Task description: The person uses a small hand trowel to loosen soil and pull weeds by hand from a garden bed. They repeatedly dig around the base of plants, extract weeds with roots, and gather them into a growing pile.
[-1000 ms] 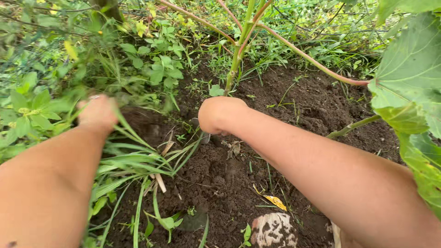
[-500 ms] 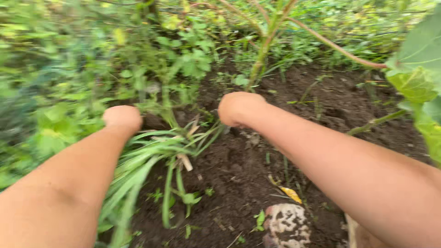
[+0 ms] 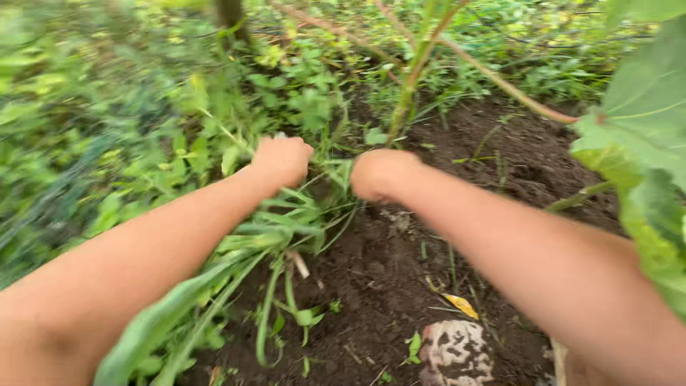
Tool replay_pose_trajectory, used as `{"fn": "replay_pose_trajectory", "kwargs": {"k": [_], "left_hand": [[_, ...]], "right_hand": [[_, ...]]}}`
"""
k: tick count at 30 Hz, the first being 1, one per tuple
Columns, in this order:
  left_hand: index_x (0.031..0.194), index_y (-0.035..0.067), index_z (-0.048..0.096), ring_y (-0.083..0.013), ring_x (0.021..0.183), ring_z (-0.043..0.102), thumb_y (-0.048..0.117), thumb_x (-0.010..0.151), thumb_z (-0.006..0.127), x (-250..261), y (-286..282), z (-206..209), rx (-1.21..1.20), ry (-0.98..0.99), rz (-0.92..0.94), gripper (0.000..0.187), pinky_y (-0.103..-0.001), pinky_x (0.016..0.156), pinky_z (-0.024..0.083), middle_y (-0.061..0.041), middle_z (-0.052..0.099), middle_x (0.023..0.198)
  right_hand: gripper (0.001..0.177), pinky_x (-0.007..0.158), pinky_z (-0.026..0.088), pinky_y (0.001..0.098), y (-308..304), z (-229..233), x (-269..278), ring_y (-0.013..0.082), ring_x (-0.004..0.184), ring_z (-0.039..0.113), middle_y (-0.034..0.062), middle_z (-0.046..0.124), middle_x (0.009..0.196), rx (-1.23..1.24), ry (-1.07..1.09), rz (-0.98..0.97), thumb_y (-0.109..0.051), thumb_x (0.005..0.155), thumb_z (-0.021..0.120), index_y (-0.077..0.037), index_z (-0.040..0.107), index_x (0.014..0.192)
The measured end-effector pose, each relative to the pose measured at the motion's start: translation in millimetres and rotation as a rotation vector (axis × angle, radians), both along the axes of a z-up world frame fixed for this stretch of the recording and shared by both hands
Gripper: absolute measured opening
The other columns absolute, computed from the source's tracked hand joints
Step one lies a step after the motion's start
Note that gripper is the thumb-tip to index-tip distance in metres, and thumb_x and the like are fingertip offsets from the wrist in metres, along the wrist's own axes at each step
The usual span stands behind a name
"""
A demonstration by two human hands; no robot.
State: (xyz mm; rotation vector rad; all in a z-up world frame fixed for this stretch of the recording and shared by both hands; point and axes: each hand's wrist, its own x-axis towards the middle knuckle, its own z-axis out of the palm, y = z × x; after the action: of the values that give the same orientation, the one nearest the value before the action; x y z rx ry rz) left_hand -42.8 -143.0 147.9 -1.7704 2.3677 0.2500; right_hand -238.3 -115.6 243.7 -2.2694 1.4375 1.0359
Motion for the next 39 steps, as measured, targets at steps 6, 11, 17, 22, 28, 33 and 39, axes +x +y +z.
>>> {"fn": "replay_pose_trajectory", "kwargs": {"k": [6,11,17,22,28,33,39], "left_hand": [[0.107,-0.003,0.062,-0.0480,0.116,0.057,0.023,0.089,0.057,-75.5,-75.4,-86.0,-0.099,0.567,-0.156,0.032,-0.052,0.102,0.046,-0.030,0.062,0.119],[0.130,-0.001,0.047,-0.0447,0.121,0.058,0.034,0.100,0.052,-36.1,-105.4,-108.0,0.167,0.472,0.209,0.047,-0.053,0.099,0.047,-0.030,0.054,0.135],[0.131,0.003,0.058,-0.0393,0.112,0.068,0.024,0.100,0.056,4.2,-101.4,-145.6,-0.154,-0.136,0.009,0.037,-0.048,0.076,0.064,-0.023,0.064,0.126],[0.127,0.004,0.062,-0.0412,0.104,0.069,0.022,0.094,0.060,2.2,-112.7,-166.2,-0.079,-0.029,0.372,0.038,-0.051,0.076,0.061,-0.025,0.067,0.118],[0.111,0.002,0.072,-0.0421,0.099,0.071,0.022,0.088,0.064,2.7,-120.5,-170.6,0.054,0.015,0.314,0.031,-0.051,0.081,0.059,-0.025,0.071,0.111],[0.099,0.000,0.078,-0.0436,0.094,0.072,0.022,0.086,0.065,-2.0,-120.2,-167.9,0.073,0.181,0.250,0.029,-0.053,0.083,0.057,-0.025,0.073,0.105],[0.095,0.002,0.079,-0.0420,0.093,0.072,0.021,0.084,0.066,2.9,-122.0,-170.3,0.176,-0.006,0.139,0.026,-0.051,0.082,0.058,-0.023,0.074,0.101]], "right_hand": [[0.030,0.087,0.057,0.0492,-7.6,6.7,-16.3,0.0327,0.106,0.074,0.0134,0.072,0.121,-0.089,-0.203,-0.242,-0.010,0.084,0.061,-0.007,0.076,0.110],[0.032,0.087,0.058,0.0499,-17.3,10.9,-22.6,0.0343,0.106,0.073,0.0158,0.074,0.120,-0.017,-0.146,-0.131,-0.006,0.083,0.062,-0.008,0.078,0.110],[0.032,0.084,0.059,0.0520,-26.0,1.6,-26.3,0.0347,0.102,0.074,0.0143,0.074,0.118,0.008,-0.115,-0.142,-0.007,0.082,0.063,-0.007,0.078,0.111],[0.033,0.085,0.059,0.0514,-22.4,-4.2,-26.6,0.0350,0.103,0.075,0.0149,0.075,0.118,0.000,-0.119,-0.152,-0.006,0.081,0.064,-0.007,0.078,0.110],[0.030,0.084,0.059,0.0490,4.4,-8.9,-12.2,0.0313,0.105,0.073,0.0105,0.074,0.118,-0.079,-0.176,-0.167,-0.010,0.081,0.066,-0.011,0.077,0.109],[0.029,0.081,0.060,0.0478,1.8,-7.4,-7.4,0.0318,0.096,0.078,0.0159,0.081,0.108,0.025,0.050,-0.070,-0.006,0.082,0.062,-0.004,0.081,0.104],[0.028,0.080,0.060,0.0504,-5.0,-2.4,-19.3,0.0338,0.098,0.075,0.0132,0.076,0.113,-0.001,-0.077,-0.175,-0.006,0.081,0.066,-0.006,0.079,0.106]]}}
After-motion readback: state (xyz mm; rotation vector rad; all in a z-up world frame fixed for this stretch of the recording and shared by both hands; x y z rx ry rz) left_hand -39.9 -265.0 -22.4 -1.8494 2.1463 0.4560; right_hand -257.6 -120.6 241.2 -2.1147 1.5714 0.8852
